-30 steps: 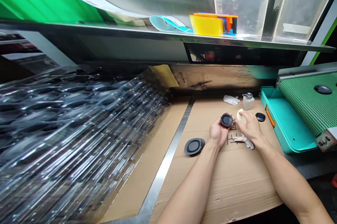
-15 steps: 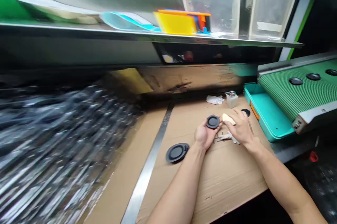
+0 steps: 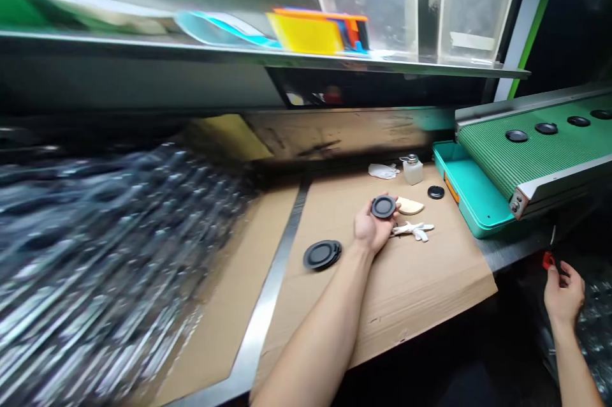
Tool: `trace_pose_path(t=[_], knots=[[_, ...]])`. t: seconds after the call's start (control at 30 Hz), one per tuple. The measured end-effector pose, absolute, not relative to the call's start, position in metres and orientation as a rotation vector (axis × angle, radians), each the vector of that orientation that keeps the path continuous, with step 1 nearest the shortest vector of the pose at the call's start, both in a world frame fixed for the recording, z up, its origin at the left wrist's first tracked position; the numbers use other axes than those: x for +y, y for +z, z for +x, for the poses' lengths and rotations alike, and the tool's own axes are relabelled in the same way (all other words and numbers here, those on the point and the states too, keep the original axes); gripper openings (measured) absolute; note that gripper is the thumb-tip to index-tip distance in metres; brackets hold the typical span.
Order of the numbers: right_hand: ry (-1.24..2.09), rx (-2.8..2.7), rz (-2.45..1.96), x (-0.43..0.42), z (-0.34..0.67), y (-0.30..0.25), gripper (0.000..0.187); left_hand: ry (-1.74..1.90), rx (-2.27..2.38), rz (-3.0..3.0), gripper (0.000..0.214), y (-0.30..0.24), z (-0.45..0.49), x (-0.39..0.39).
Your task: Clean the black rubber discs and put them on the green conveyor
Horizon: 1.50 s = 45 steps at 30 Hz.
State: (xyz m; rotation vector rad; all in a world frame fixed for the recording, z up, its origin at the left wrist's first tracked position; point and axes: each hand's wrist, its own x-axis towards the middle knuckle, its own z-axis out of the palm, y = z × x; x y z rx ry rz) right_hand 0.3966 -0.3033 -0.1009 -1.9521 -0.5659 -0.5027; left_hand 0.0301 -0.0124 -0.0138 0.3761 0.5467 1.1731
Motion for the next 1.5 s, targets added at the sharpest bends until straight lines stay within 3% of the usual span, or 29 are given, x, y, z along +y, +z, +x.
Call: trace_pose_path(t=[0.4,0.57,0.73,0.9,1.27,1.4,1.5], knots=[[-0.367,-0.645,-1.946,-0.288,0.403,-0.104,0.052,1.19,0.49,0.554,0.042,-0.027,0.022,-0.012],[-0.273,-0.901,-1.928,-0.279,0.367,-0.093,0.045,1.616,0.781,1.334,0.081,-0.033,0.038,-0.024],[-0.095,-1.421,-1.872,-0.257,0.32,-0.064,0.039,1.779,0.856,1.861,0.091,-0.03,0.043,-0.036],[0.04,-1.731,-1.839,-0.223,0.296,-0.047,0.038,1.856,0.877,1.96,0.093,-0.023,0.039,-0.038],[-0.076,-1.63,-1.909,-0.202,0.274,-0.047,0.041,1.797,0.959,1.832,0.109,-0.02,0.04,-0.035],[-0.09,-1.616,-1.908,-0.203,0.272,-0.045,0.043,1.783,0.951,1.817,0.105,-0.018,0.04,-0.038],[-0.12,-1.595,-1.917,-0.203,0.272,-0.047,0.042,1.74,0.929,1.797,0.082,-0.015,0.042,-0.041]])
